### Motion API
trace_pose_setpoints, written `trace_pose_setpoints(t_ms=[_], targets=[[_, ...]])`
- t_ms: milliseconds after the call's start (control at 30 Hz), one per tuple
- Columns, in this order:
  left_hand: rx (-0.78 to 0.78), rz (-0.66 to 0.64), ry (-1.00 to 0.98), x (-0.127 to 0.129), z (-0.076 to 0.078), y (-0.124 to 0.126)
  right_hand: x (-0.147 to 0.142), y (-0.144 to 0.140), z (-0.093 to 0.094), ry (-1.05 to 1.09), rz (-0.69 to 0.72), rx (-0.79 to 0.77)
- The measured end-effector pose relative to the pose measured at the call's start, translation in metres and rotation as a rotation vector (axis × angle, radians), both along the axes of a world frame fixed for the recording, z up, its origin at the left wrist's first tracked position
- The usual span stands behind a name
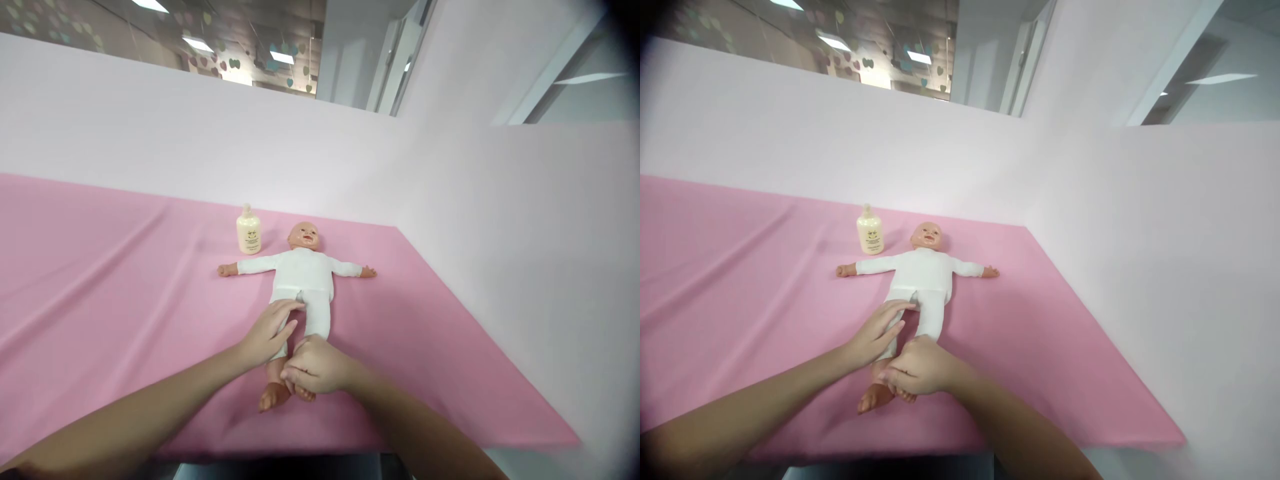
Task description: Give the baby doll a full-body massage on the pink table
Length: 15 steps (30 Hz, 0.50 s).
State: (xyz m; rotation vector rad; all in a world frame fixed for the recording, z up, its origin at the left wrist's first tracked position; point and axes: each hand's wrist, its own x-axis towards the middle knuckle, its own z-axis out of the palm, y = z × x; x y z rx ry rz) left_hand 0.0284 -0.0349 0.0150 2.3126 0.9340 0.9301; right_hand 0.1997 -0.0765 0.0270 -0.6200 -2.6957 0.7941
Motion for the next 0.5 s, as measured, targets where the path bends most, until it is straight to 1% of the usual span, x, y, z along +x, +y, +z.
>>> trace_pose_setpoints(t_ms=[100, 167, 200, 233, 300, 333, 367, 400, 433, 500], targets=[[-0.094, 0.020, -0.089, 0.004, 0.005, 0.020, 0.002, -0.001, 0.000, 0.102, -0.106, -0.121], [-0.192, 0.062, -0.165, 0.010, 0.012, 0.044, 0.003, 0.001, -0.003, 0.231, -0.193, -0.141], [-0.219, 0.106, -0.197, 0.015, 0.016, 0.059, 0.003, 0.003, -0.005, 0.299, -0.252, -0.097], [-0.234, 0.150, -0.242, 0.021, 0.020, 0.075, 0.003, 0.006, -0.007, 0.361, -0.322, -0.011], [-0.268, 0.193, -0.360, 0.037, 0.030, 0.111, 0.003, 0.014, -0.009, 0.453, -0.467, 0.209], [-0.287, 0.201, -0.417, 0.045, 0.035, 0.129, 0.004, 0.018, -0.010, 0.496, -0.533, 0.297], [-0.304, 0.246, -0.482, 0.054, 0.039, 0.145, 0.005, 0.022, -0.011, 0.532, -0.593, 0.343], [-0.320, 0.305, -0.542, 0.062, 0.043, 0.160, 0.006, 0.025, -0.011, 0.557, -0.647, 0.346], [-0.331, 0.365, -0.590, 0.069, 0.046, 0.174, 0.008, 0.028, -0.012, 0.563, -0.697, 0.311], [-0.333, 0.444, -0.652, 0.078, 0.047, 0.193, 0.012, 0.031, -0.014, 0.541, -0.806, 0.192]])
